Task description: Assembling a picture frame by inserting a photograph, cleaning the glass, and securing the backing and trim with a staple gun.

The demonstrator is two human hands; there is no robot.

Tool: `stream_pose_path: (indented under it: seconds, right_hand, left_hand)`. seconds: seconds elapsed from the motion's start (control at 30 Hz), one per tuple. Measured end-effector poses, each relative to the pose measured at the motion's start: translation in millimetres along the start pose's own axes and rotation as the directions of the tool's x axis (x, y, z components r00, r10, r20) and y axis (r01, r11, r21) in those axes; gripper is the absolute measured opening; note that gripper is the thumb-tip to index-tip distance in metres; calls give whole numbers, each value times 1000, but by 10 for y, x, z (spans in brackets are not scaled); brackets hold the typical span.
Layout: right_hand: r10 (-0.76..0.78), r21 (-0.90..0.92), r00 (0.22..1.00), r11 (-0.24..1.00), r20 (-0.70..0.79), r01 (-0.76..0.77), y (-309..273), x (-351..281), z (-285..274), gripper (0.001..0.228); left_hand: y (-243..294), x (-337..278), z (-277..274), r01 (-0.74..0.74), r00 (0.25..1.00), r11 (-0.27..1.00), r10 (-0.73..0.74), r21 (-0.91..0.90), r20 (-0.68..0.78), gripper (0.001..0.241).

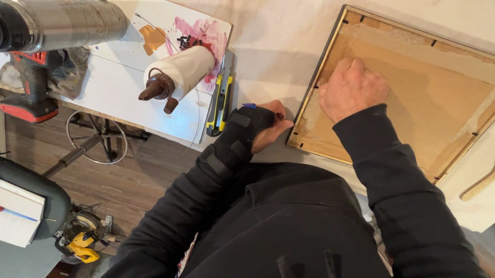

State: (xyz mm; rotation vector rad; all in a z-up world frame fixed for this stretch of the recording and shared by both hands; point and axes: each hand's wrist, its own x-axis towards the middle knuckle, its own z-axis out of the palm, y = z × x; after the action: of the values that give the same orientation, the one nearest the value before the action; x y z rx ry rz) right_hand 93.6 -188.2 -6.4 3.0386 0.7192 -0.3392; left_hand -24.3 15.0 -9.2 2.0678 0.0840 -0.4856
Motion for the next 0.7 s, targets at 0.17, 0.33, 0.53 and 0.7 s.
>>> stream_pose_path:
  seconds: [0.17, 0.33, 0.53, 0.7]
  right_hand:
    - [-1, 34, 999, 999, -40, 3, 38, -152, -216, 21]
    - [39, 323, 996, 946, -75, -13, 100, -330, -378, 12]
    - [49, 346, 982, 938, -183, 18, 63, -245, -302, 16]
    - [-3, 239, 973, 969, -231, 60, 55, -181, -168, 16]
  left_hand:
    - [-14, 5, 3, 17, 1000, 1000, -16, -22, 18, 31]
    - [1, 3, -18, 26, 999, 999, -25, -31, 29, 31]
    - [6, 17, -10, 49, 997, 999, -48, -12, 55, 31]
    - [-3, 42, 1, 50, 996, 999, -50, 1, 68, 32]
